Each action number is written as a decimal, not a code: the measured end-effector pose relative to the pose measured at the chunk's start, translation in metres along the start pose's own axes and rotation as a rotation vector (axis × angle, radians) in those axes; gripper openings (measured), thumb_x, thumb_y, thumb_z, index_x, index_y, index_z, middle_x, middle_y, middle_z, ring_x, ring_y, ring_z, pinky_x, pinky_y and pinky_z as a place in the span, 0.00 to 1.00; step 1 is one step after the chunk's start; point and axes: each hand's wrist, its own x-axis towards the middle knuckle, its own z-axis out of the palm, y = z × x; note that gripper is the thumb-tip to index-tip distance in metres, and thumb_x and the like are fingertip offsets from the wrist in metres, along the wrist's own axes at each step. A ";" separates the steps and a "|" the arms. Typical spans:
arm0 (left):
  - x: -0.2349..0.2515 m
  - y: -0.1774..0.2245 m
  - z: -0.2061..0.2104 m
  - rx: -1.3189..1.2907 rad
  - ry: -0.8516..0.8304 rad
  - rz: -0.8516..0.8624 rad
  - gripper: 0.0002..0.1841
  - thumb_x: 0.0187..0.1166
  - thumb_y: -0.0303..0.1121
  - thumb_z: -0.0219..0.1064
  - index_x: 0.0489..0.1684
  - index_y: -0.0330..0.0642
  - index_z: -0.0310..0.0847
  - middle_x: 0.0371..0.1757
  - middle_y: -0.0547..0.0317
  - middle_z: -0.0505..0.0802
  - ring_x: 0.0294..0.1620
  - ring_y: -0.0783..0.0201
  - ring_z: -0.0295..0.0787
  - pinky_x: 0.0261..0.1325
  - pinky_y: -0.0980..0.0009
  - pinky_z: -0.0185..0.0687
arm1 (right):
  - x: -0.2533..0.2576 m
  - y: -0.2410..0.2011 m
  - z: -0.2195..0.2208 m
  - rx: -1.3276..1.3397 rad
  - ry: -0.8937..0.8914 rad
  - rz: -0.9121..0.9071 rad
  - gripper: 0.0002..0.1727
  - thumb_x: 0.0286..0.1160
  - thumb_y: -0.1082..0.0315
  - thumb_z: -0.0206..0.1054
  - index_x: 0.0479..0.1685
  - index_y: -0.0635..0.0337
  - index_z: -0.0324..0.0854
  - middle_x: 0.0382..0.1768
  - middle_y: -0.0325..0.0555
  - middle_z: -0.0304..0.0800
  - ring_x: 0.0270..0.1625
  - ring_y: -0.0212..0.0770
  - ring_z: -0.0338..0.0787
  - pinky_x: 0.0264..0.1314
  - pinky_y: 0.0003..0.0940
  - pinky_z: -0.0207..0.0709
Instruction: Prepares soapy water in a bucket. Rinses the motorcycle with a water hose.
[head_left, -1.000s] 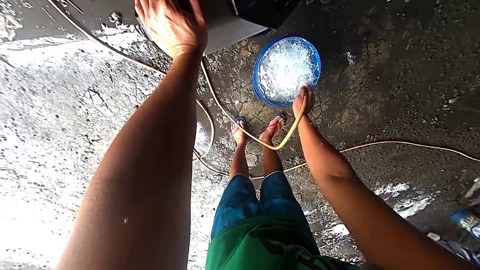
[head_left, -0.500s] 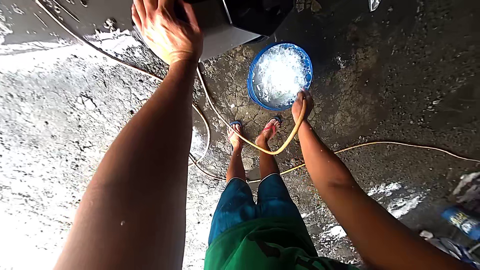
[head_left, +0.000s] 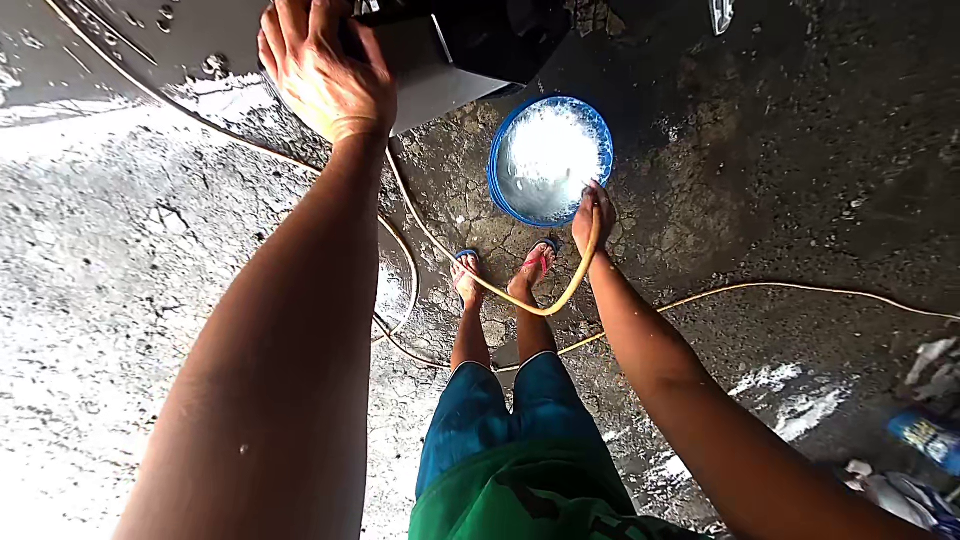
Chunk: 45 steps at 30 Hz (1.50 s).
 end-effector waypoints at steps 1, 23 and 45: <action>0.000 -0.001 0.001 0.004 0.005 0.006 0.18 0.76 0.52 0.56 0.43 0.62 0.94 0.55 0.64 0.95 0.66 0.57 0.86 0.71 0.55 0.69 | -0.002 -0.014 0.004 0.039 -0.033 -0.074 0.26 0.93 0.57 0.45 0.78 0.59 0.77 0.67 0.55 0.89 0.72 0.48 0.86 0.79 0.49 0.73; 0.002 -0.001 -0.006 -0.041 -0.045 0.035 0.19 0.79 0.49 0.55 0.49 0.60 0.94 0.64 0.63 0.93 0.71 0.55 0.84 0.76 0.54 0.67 | -0.047 0.030 0.019 -0.151 -0.315 -0.085 0.25 0.91 0.53 0.48 0.73 0.55 0.80 0.58 0.61 0.91 0.61 0.63 0.90 0.61 0.68 0.79; 0.004 0.000 -0.005 -0.004 -0.070 0.028 0.20 0.79 0.52 0.53 0.50 0.64 0.93 0.65 0.66 0.93 0.72 0.59 0.83 0.77 0.55 0.66 | -0.044 -0.011 0.019 -0.080 -0.263 -0.226 0.24 0.90 0.57 0.49 0.73 0.54 0.83 0.60 0.52 0.93 0.63 0.50 0.91 0.67 0.56 0.80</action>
